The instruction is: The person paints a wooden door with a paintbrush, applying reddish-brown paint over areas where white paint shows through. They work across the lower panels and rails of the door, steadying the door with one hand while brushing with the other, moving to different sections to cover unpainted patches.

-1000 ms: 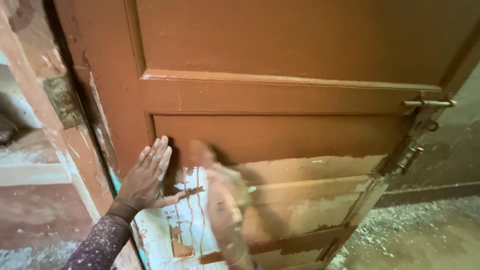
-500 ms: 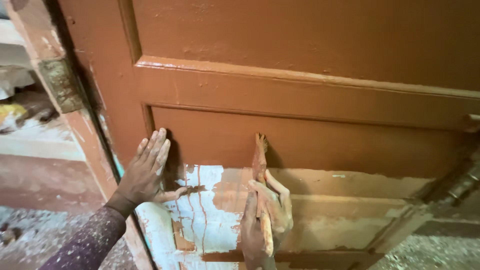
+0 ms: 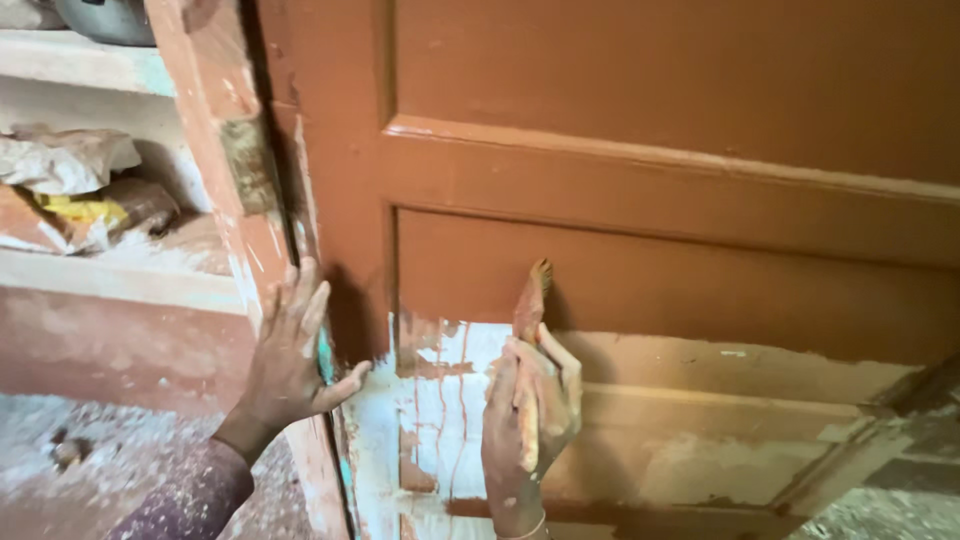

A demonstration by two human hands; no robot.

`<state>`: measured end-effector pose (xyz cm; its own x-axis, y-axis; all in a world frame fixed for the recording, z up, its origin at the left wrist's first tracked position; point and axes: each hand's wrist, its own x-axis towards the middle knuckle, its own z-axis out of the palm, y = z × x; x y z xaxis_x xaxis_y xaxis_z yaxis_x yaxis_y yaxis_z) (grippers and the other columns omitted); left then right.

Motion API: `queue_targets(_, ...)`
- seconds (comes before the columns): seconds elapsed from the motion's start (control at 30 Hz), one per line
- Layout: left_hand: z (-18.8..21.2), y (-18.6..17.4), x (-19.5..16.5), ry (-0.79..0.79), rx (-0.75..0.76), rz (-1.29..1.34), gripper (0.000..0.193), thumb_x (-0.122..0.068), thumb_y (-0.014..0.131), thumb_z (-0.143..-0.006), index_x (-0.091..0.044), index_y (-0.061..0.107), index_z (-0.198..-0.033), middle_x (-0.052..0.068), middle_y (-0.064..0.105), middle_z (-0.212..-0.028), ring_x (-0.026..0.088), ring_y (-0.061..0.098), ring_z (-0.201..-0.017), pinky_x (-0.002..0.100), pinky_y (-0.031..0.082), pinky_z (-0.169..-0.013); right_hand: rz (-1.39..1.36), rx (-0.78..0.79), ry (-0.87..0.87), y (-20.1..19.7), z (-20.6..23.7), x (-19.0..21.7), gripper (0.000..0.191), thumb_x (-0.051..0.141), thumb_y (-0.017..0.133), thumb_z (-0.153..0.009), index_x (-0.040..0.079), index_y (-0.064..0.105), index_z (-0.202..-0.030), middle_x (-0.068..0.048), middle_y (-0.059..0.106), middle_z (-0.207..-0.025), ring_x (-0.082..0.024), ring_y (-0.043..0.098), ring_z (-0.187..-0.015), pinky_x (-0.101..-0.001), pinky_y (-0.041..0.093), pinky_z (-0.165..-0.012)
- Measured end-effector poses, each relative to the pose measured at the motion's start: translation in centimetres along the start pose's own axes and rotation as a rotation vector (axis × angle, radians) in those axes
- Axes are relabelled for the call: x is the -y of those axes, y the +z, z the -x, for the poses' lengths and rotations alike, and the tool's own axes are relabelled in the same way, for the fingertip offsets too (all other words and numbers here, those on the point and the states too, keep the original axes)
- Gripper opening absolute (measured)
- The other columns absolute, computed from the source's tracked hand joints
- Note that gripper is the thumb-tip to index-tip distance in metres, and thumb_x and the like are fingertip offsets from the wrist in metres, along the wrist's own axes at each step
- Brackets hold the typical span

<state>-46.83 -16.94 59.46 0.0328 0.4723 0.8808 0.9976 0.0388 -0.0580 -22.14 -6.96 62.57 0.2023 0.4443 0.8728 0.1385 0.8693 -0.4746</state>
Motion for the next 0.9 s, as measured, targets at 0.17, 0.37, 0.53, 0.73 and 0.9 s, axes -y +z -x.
queue_targets(0.17,0.5,1.3,4.9,-0.067,-0.136,0.055,0.096,-0.047,0.071,-0.086,0.006,0.029,-0.153,0.033,0.024,-0.163,0.049,0.021,-0.155,0.061,0.012,-0.127,0.051,-0.001,-0.086,4.2,2.0,2.6,0.014,0.000,0.075,-0.088,0.003,0.074,-0.101,-0.015,0.071,-0.114,-0.027,0.071,-0.100,-0.0367,0.058,-0.085)
queue_targets(0.37,1.4,5.7,8.0,-0.268,-0.201,-0.035,0.078,-0.042,0.064,-0.098,0.004,0.037,-0.155,0.027,0.027,-0.167,0.045,0.021,-0.156,0.067,0.014,-0.124,0.146,0.087,-0.166,5.8,4.1,5.1,0.011,-0.001,0.073,-0.090,0.001,0.072,-0.100,-0.015,0.070,-0.111,-0.028,0.069,-0.106,-0.0362,0.057,-0.089)
queue_targets(0.53,1.5,7.9,10.2,-0.213,-0.300,-0.075,0.065,-0.036,0.061,-0.102,0.001,0.044,-0.152,0.023,0.032,-0.167,0.043,0.025,-0.156,0.068,0.018,-0.125,-0.049,0.152,-0.031,5.9,4.8,6.0,0.009,-0.003,0.070,-0.092,-0.001,0.073,-0.100,-0.012,0.073,-0.107,-0.026,0.070,-0.107,-0.0344,0.057,-0.089)
queue_targets(0.73,2.3,8.5,10.3,-0.233,-0.287,-0.120,0.060,-0.034,0.059,-0.105,0.003,0.046,-0.151,0.025,0.033,-0.166,0.045,0.028,-0.155,0.068,0.018,-0.126,-0.166,0.240,0.041,5.6,4.8,5.0,0.008,-0.002,0.070,-0.091,-0.001,0.074,-0.098,-0.012,0.074,-0.107,-0.024,0.071,-0.107,-0.0328,0.058,-0.090)
queue_targets(0.9,1.9,8.3,10.2,-0.237,-0.293,-0.146,0.057,-0.029,0.058,-0.107,0.003,0.043,-0.152,0.027,0.032,-0.166,0.046,0.028,-0.156,0.067,0.018,-0.127,-0.241,0.252,0.085,5.0,4.0,4.7,0.007,-0.002,0.071,-0.091,-0.002,0.074,-0.097,-0.013,0.075,-0.107,-0.023,0.071,-0.106,-0.0315,0.058,-0.091)
